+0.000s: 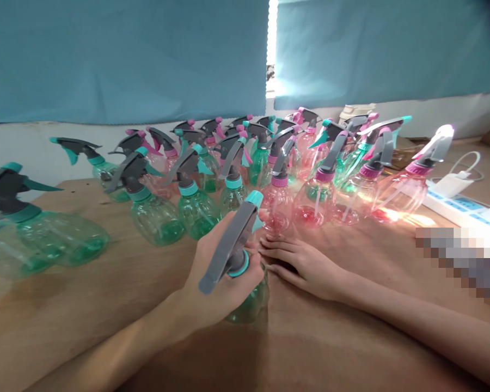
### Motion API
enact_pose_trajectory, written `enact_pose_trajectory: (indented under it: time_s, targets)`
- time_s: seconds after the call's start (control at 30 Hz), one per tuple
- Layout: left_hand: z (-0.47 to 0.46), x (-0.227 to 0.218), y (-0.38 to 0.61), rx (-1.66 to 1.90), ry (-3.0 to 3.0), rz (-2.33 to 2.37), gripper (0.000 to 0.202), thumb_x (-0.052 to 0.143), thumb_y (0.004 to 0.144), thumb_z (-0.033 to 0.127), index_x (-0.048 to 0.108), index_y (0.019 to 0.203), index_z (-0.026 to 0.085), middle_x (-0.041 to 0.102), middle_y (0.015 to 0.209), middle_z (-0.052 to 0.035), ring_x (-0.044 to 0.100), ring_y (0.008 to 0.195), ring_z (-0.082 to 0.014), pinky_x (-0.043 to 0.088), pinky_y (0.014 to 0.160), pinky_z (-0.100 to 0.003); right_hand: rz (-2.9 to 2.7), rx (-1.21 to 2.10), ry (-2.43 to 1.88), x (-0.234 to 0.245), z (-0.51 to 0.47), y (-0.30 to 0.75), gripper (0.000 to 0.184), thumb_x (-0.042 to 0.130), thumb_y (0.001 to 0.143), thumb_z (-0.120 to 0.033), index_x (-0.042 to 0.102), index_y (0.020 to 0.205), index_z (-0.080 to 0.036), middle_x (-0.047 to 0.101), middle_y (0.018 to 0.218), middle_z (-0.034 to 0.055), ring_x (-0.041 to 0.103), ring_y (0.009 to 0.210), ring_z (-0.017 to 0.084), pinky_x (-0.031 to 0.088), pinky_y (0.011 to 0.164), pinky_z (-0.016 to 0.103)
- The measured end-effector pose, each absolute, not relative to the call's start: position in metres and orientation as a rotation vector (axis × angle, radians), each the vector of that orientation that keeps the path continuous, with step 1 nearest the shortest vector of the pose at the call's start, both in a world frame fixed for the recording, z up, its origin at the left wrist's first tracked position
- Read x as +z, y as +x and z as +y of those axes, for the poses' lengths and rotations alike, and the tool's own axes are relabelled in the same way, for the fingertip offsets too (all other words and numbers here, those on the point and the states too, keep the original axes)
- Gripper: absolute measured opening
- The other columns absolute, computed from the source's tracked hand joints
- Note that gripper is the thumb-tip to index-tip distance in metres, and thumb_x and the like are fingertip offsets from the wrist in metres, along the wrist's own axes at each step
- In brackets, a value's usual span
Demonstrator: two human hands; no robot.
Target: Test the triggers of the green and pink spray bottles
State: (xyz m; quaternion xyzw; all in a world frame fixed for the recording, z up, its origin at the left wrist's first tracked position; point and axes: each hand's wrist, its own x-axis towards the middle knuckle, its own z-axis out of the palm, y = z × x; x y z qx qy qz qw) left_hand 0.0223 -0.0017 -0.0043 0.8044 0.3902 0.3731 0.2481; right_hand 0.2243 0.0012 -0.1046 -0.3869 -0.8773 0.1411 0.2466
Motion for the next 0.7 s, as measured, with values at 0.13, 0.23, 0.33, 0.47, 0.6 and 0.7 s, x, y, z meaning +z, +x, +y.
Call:
enact_pose_trajectory:
  time_s: [0.13,0.23,0.33,0.47,0.6,0.7]
  targets:
    - [0.0009,-0.0045,0.0206,1.022,2.178,1.037,0.014,0.049,0.073,0.020,0.047,0.086,0.025,0.052,0.074,0.0026,0.057,0.064,-0.0147,0.052,0.062,-0.027,-2.379,0.377,-1.041,-0.1044,0.0009,0.2241,0.035,0.046,0.099,-0.031,0.059,0.129,-0.018,0.061,0.133,0.0103,0.053,0.128,0.025,0.042,0.109,0.047]
    - [0.0014,-0.0032,0.0189,1.007,2.203,1.049,0.011,0.049,0.072,0.021,0.043,0.080,0.026,0.053,0.072,0.0037,0.056,0.062,-0.0146,0.051,0.061,-0.027,-2.378,0.376,-1.040,-0.1043,0.0010,0.2240,0.035,0.045,0.099,-0.031,0.059,0.129,-0.018,0.061,0.134,0.0104,0.052,0.128,0.026,0.042,0.109,0.048]
    - [0.0007,-0.0022,0.0175,0.992,2.213,1.026,0.015,0.049,0.072,0.020,0.043,0.084,0.026,0.052,0.070,0.0043,0.057,0.062,-0.0152,0.051,0.061,-0.028,-2.387,0.376,-1.043,-0.1042,0.0011,0.2240,0.036,0.045,0.099,-0.031,0.060,0.128,-0.016,0.061,0.134,0.0111,0.053,0.128,0.025,0.043,0.109,0.046]
    - [-0.0002,-0.0026,0.0171,0.997,2.232,1.004,0.014,0.048,0.073,0.020,0.041,0.082,0.027,0.052,0.068,0.0047,0.057,0.061,-0.0155,0.050,0.058,-0.027,-2.386,0.372,-1.041,-0.1042,0.0010,0.2239,0.034,0.046,0.099,-0.030,0.060,0.127,-0.018,0.062,0.132,0.0100,0.054,0.127,0.024,0.044,0.107,0.045]
    - [0.0004,-0.0041,0.0162,0.977,2.217,1.058,0.013,0.048,0.071,0.021,0.042,0.081,0.027,0.053,0.070,0.0042,0.054,0.056,-0.0149,0.050,0.056,-0.027,-2.375,0.371,-1.040,-0.1040,0.0007,0.2235,0.033,0.047,0.099,-0.030,0.061,0.126,-0.018,0.063,0.132,0.0101,0.055,0.126,0.024,0.044,0.107,0.045]
    - [0.0008,-0.0035,0.0155,0.963,2.221,1.092,0.015,0.049,0.069,0.022,0.043,0.082,0.027,0.054,0.070,0.0042,0.054,0.055,-0.0143,0.049,0.054,-0.027,-2.376,0.377,-1.046,-0.1034,0.0004,0.2233,0.034,0.047,0.099,-0.030,0.062,0.126,-0.016,0.062,0.132,0.0114,0.055,0.126,0.025,0.044,0.107,0.045]
